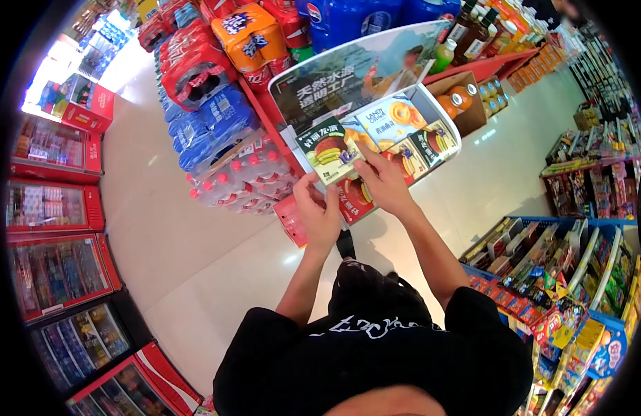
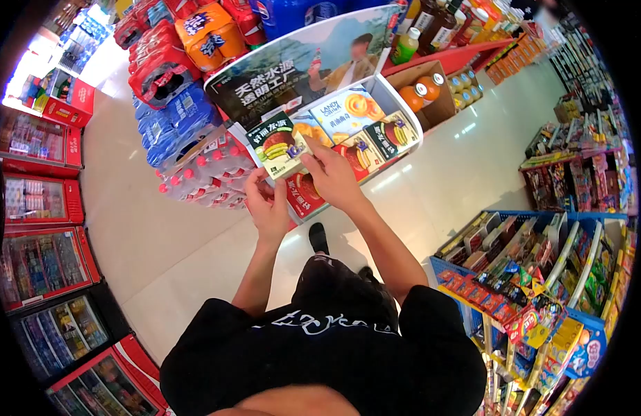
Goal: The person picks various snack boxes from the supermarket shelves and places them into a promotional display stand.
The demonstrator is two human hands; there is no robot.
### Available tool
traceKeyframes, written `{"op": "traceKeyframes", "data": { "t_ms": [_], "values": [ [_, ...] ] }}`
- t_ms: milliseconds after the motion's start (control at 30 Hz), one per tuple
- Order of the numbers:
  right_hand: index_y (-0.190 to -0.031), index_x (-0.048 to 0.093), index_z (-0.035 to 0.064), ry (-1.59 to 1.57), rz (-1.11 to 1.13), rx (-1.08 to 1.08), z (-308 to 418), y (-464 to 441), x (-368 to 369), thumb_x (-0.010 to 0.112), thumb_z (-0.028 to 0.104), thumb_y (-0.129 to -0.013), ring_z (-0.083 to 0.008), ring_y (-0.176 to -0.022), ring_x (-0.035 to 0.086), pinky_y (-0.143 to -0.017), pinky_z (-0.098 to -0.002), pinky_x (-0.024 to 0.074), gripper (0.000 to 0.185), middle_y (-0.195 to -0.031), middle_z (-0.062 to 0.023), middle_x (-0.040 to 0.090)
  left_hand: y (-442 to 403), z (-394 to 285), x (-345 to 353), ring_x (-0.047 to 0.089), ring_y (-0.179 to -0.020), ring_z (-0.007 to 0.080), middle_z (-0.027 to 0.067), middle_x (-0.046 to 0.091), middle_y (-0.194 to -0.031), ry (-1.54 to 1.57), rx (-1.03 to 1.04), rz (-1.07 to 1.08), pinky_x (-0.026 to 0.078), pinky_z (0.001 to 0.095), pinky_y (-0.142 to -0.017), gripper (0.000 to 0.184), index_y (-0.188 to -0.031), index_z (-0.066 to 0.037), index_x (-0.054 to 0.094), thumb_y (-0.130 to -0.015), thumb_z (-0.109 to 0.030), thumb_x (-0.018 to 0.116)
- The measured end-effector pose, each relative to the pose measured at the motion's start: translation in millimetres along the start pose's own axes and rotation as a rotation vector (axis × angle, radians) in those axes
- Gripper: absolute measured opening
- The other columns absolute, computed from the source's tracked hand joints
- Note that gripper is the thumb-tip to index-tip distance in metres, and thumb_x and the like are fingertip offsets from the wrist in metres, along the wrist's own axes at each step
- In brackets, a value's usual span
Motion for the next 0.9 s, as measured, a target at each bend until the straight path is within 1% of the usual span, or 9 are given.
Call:
{"op": "traceKeyframes", "data": {
  "t_ms": [167, 333, 433, 467, 567, 600, 700, 800, 900],
  "values": [
    [-0.148, 0.05, -0.001, -0.05, -0.026, -0.011, -4, 5, -1, 0.061, 0.025, -0.103, -0.0241, -0.108, 0.069, -0.093, -0.0339, 0.0518, 0.053, -0.119, -0.0234, 0.07, 2, -7, 1, 0.046, -0.082, 0.0087, 0.0037, 0.048, -0.105, -0.021, 0.027, 0.0, 0.042, 0.0242, -0.068, 0.042, -0.132, 0.0, 0.048, -0.097, -0.009, 0.069],
    [-0.149, 0.05, 0.001, -0.229, -0.271, -0.119, -5, 73, -43, 0.064, 0.02, -0.102, -0.0189, -0.117, 0.063, -0.097, -0.034, 0.0521, 0.052, -0.132, -0.0159, 0.066, 28, -11, -3, 0.047, -0.088, 0.0104, 0.0053, 0.045, -0.11, 0.024, 0.014, -0.074, 0.045, 0.0261, -0.073, 0.054, -0.138, 0.0, 0.04, -0.095, -0.01, 0.072],
    [-0.145, 0.052, -0.0025, -0.192, -0.329, -0.046, -31, 158, -70, 0.066, 0.022, -0.1, -0.0258, -0.114, 0.068, -0.096, -0.0363, 0.0531, 0.053, -0.126, -0.0217, 0.068, 73, -31, 10, 0.047, -0.087, 0.0099, 0.0054, 0.044, -0.11, -0.034, 0.145, -0.025, 0.044, 0.0255, -0.073, 0.054, -0.137, 0.0, 0.04, -0.095, -0.011, 0.073],
    [-0.144, 0.052, -0.0019, -0.091, -0.335, -0.038, -46, 191, -77, 0.067, 0.024, -0.098, -0.0285, -0.114, 0.068, -0.096, -0.0382, 0.0538, 0.055, -0.128, -0.0227, 0.068, 95, -41, 22, 0.05, -0.081, 0.0078, 0.0023, 0.05, -0.097, 0.026, 0.15, 0.019, 0.043, 0.0246, -0.069, 0.046, -0.133, -0.004, 0.043, -0.096, -0.008, 0.07],
    [-0.144, 0.053, -0.0014, 0.029, -0.258, 0.225, -87, 301, -86, 0.069, 0.028, -0.097, -0.0317, -0.112, 0.069, -0.095, -0.0395, 0.0547, 0.058, -0.129, -0.024, 0.067, 170, -36, 67, 0.051, -0.081, 0.0076, 0.0024, 0.052, -0.099, 0.013, 0.17, 0.329, 0.044, 0.0241, -0.069, 0.042, -0.131, -0.004, 0.046, -0.096, -0.007, 0.069],
    [-0.143, 0.053, -0.0014, 0.016, -0.295, 0.235, -97, 341, -87, 0.07, 0.029, -0.096, -0.0323, -0.112, 0.069, -0.094, -0.0398, 0.0552, 0.059, -0.129, -0.0242, 0.067, 203, -25, 87, 0.054, -0.082, 0.0107, 0.0039, 0.054, -0.103, 0.09, 0.03, 0.475, 0.047, 0.0264, -0.072, 0.039, -0.129, -0.003, 0.051, -0.094, -0.009, 0.07],
    [-0.142, 0.053, -0.0005, -0.072, -0.456, 0.249, -110, 461, -89, 0.072, 0.024, -0.095, -0.0317, -0.109, 0.07, -0.092, -0.0398, 0.0563, 0.056, -0.13, -0.0237, 0.067, 329, -34, 140, 0.06, -0.085, 0.0151, 0.0087, 0.055, -0.108, -0.013, 0.115, 1.011, 0.05, 0.0285, -0.075, 0.033, -0.128, -0.003, 0.053, -0.098, -0.008, 0.064],
    [-0.14, 0.053, -0.0004, -0.259, -0.713, 0.259, -111, 570, -95, 0.066, 0.013, -0.096, -0.027, -0.106, 0.071, -0.091, -0.0358, 0.0565, 0.047, -0.124, -0.0206, 0.07, 463, -58, 165, 0.055, -0.079, 0.0128, 0.0064, 0.057, -0.107, 0.063, 0.342, 1.308, 0.048, 0.0275, -0.071, 0.025, -0.123, -0.003, 0.057, -0.099, -0.003, 0.06],
    [-0.139, 0.053, -0.0013, -0.378, -0.926, 0.237, -114, 674, -102, 0.063, 0.008, -0.097, -0.0238, -0.106, 0.072, -0.09, -0.0332, 0.0566, 0.045, -0.12, -0.02, 0.072, 570, -88, 175, 0.055, -0.077, 0.0151, 0.0088, 0.057, -0.108, 0.113, 0.294, 1.441, 0.048, 0.0282, -0.071, 0.024, -0.124, -0.003, 0.057, -0.1, -0.002, 0.058]
  ]
}}
Point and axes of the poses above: each hand's wrist, its own y-axis away from the middle knuckle, its own x-axis out of the palm, z = x × y, the point moved 7 cm from there along -y, towards the middle knuckle
